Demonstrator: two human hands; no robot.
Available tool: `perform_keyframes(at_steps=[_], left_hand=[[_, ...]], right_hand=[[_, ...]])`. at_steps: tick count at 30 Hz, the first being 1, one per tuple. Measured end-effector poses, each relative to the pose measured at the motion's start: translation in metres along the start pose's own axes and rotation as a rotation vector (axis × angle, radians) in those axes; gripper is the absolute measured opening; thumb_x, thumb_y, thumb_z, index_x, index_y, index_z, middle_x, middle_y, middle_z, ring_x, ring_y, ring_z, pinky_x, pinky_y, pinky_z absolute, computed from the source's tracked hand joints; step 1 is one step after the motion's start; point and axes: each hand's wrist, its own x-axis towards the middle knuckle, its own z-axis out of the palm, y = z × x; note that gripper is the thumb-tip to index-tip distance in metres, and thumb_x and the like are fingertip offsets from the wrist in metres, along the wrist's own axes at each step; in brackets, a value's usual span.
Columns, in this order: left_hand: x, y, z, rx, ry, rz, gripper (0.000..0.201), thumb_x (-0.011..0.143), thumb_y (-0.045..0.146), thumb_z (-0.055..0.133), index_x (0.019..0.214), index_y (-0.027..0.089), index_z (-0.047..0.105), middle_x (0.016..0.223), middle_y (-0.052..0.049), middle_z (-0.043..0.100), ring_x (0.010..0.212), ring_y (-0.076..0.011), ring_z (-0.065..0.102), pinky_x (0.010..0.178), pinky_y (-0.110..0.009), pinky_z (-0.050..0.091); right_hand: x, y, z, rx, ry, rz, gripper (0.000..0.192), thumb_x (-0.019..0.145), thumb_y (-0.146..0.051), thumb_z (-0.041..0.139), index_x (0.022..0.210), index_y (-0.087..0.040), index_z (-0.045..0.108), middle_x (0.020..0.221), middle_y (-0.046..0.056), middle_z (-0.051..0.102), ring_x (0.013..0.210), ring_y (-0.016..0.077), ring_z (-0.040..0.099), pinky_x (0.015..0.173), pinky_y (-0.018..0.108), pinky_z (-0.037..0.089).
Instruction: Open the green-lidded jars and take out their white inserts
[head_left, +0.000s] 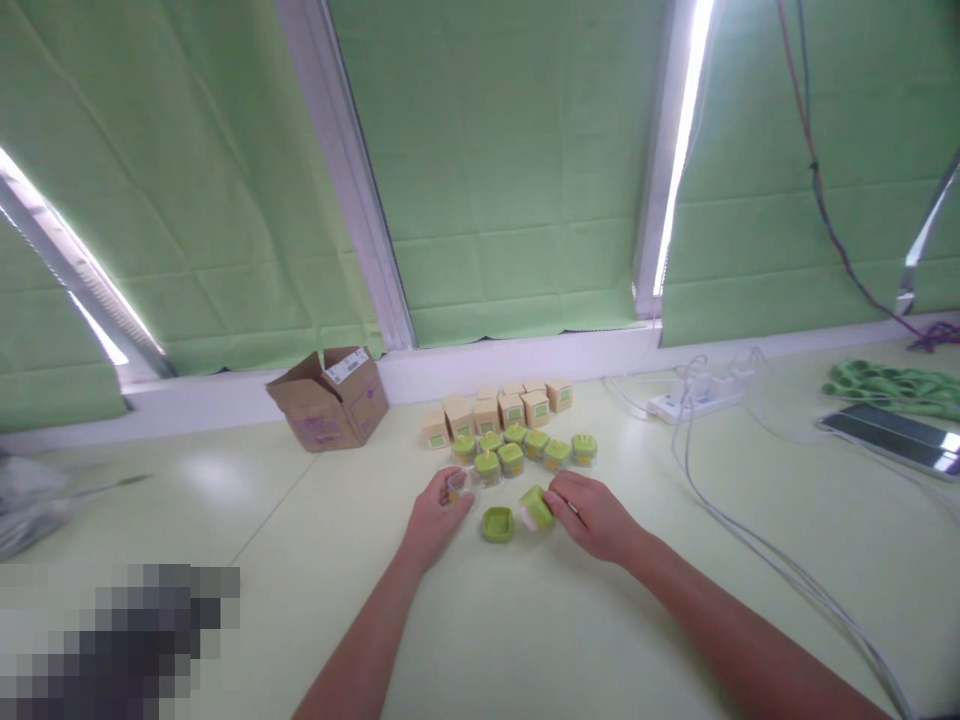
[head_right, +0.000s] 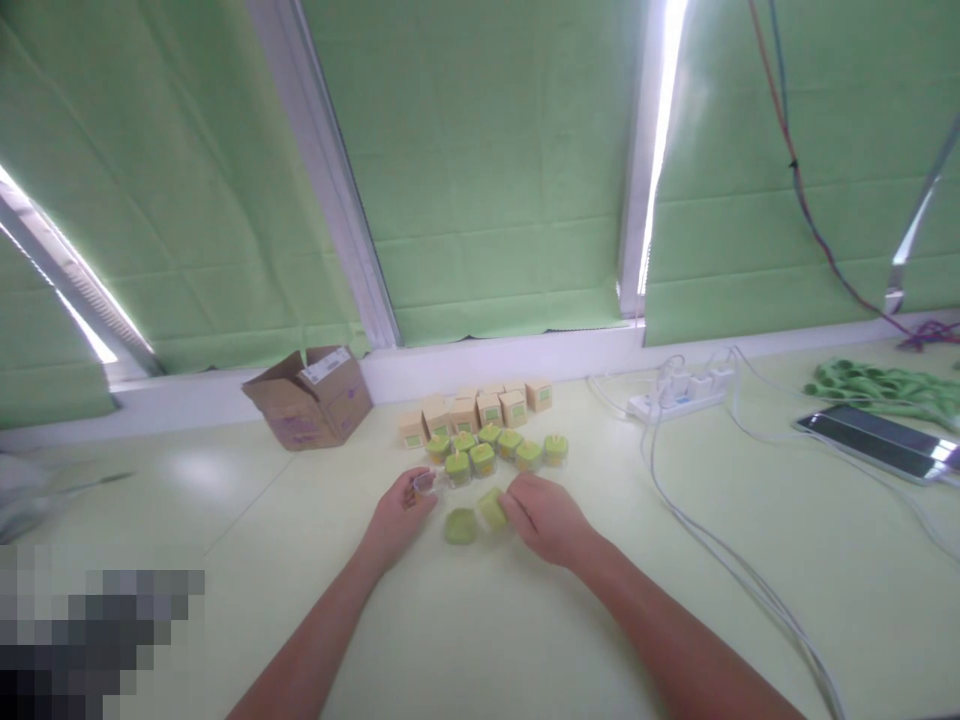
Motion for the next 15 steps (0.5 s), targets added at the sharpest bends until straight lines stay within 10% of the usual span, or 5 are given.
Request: perform_keyframes(at_steps=[11, 15], left_hand=[[-0.002, 0.004, -0.013, 0.286, 0.064, 0.009, 0.049, 0.073, 0.042, 0.062, 0.112, 0.014, 0.056, 0.114, -0.010, 0.057, 0.107, -0.0258, 0.053, 0.098, -0.041, 0.039], [-0.006, 0.019, -0.015, 0.432, 0.150, 0.203, 0.043, 0.078, 0.041, 0.059, 0.113, 0.015, 0.055, 0.113, -0.010, 0.056, 0.109, -0.0263, 0.048, 0.100, -0.044, 0.035]], right_hand=[[0.000, 0.000, -0.001, 0.035, 0.003, 0.014, 0.033, 0.096, -0.034, 0.032, 0.071, -0.016, 0.045, 0.072, 0.004, 0.052, 0.071, 0.0131, 0.048, 0.069, 0.025, 0.036], [0.001, -0.002, 0.001, 0.098, 0.015, 0.052, 0.034, 0.096, -0.034, 0.034, 0.069, -0.016, 0.044, 0.067, 0.002, 0.050, 0.065, 0.0116, 0.045, 0.063, 0.024, 0.034]])
